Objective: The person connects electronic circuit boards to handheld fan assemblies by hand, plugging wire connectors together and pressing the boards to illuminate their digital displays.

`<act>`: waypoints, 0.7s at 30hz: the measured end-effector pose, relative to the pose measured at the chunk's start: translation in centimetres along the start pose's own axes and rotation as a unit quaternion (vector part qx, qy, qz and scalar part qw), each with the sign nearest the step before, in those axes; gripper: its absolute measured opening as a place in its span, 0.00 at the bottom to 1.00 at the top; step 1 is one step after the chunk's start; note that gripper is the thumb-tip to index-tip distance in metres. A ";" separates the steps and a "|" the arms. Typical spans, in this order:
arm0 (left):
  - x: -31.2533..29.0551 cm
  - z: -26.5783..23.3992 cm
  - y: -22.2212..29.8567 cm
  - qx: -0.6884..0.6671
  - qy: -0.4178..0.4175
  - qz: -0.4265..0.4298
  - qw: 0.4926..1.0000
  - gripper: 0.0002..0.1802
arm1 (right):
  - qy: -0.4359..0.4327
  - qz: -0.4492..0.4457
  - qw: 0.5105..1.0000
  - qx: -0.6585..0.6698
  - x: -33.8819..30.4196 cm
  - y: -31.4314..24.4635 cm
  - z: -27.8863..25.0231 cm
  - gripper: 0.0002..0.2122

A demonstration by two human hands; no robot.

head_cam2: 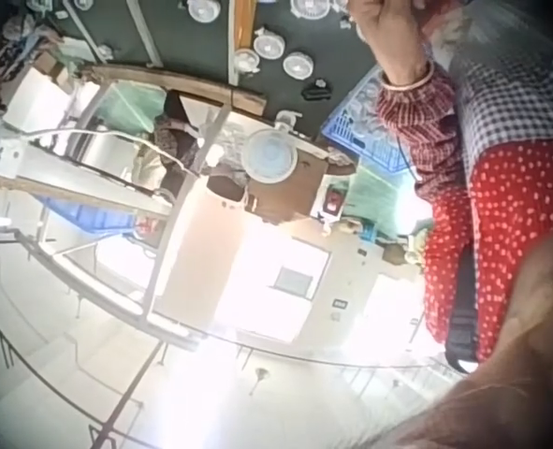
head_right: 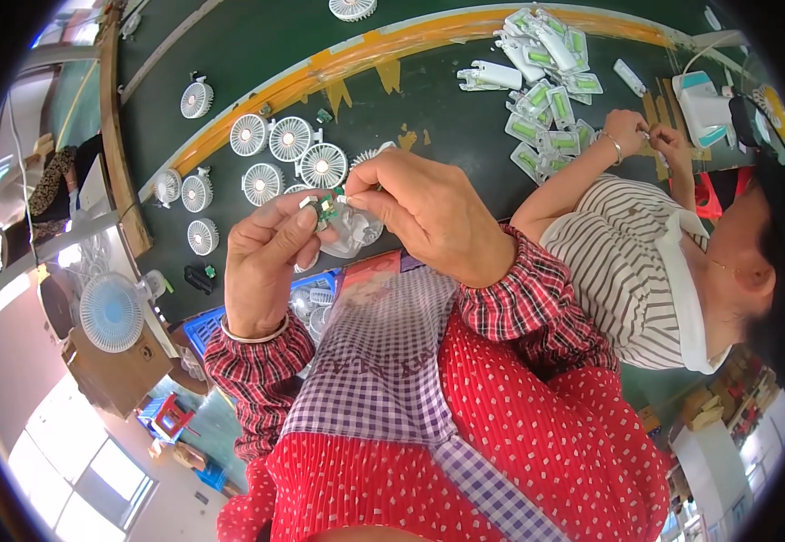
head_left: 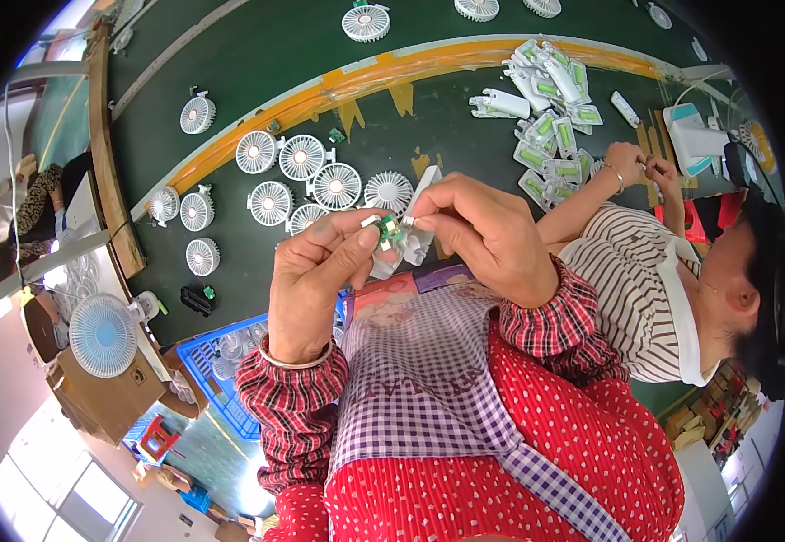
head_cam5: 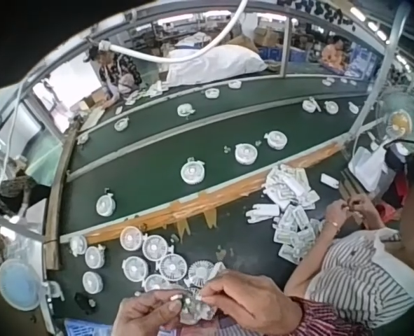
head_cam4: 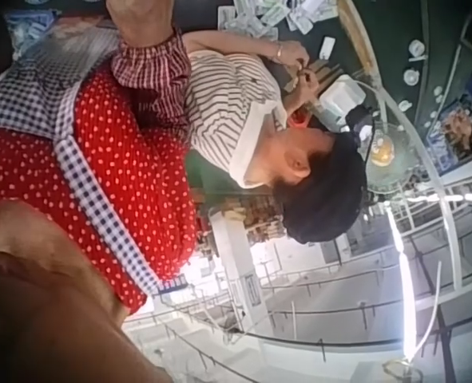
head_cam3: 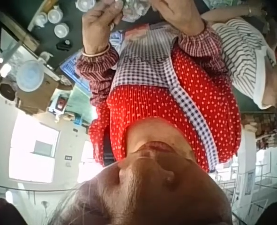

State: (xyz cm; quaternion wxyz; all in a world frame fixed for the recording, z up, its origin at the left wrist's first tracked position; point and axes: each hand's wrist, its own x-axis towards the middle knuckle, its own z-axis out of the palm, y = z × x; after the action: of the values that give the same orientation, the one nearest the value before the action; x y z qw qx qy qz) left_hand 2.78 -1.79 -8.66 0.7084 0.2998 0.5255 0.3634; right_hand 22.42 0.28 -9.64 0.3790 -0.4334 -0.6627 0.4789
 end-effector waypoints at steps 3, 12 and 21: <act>0.2 0.0 -0.4 -0.053 -0.020 -0.011 0.998 0.11 | -0.021 0.020 1.000 -0.009 -0.2 0.2 -0.2 0.04; -0.2 1.0 -0.3 -0.027 -0.014 -0.002 1.000 0.10 | -0.051 0.057 0.997 0.019 -0.7 0.2 -0.8 0.04; -0.1 1.3 -0.7 -0.019 -0.010 -0.006 1.000 0.10 | -0.069 0.051 0.996 0.026 -1.2 0.1 -1.3 0.03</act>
State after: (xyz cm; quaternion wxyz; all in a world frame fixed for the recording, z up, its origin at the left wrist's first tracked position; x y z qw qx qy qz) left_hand 4.16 -2.29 -8.80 0.7212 0.2867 0.5134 0.3662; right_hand 24.00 -0.43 -9.55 0.3187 -0.4229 -0.6516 0.5432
